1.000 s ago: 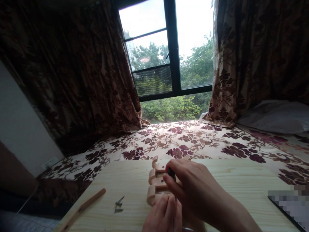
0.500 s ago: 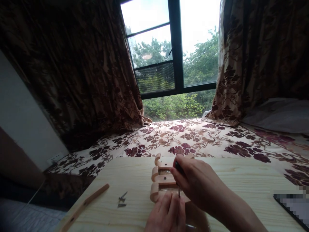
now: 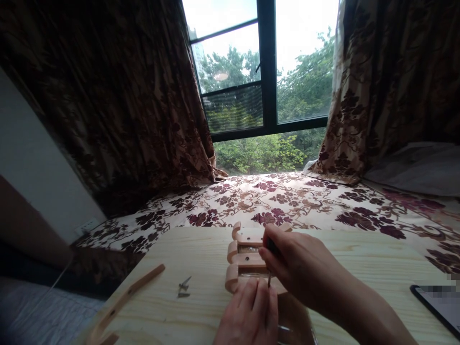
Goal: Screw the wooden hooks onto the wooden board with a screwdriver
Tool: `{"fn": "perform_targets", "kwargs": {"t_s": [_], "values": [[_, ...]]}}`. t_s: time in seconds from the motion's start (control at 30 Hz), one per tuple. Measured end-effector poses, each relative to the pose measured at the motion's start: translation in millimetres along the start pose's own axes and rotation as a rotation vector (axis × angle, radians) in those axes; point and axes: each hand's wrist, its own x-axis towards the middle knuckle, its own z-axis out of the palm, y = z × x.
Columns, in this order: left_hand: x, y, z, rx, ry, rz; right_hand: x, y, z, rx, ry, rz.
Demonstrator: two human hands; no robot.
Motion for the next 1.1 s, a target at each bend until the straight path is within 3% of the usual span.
{"fn": "perform_targets", "kwargs": {"t_s": [0.2, 0.37, 0.5, 0.77, 0.9, 1.1], "values": [[1, 0, -1.5, -0.017, -0.029, 0.003, 2, -4, -3, -0.105, 0.058, 0.079], [1, 0, -4.4, -0.012, -0.049, -0.012, -6, -13, -14, -0.032, 0.017, -0.043], [0, 1, -3.2, -0.021, -0.073, -0.012, -9, -16, -11, 0.021, -0.018, -0.106], [8, 4, -3.8, -0.045, 0.013, -0.083, -1, -9, -2, -0.024, 0.059, -0.014], [9, 3, -5.6, -0.049, -0.021, -0.07, -1, -7, -5, -0.029, 0.056, 0.017], [6, 2, -6.3, -0.067, -0.083, -0.041, -5, -12, -3, -0.036, 0.051, -0.112]]}}
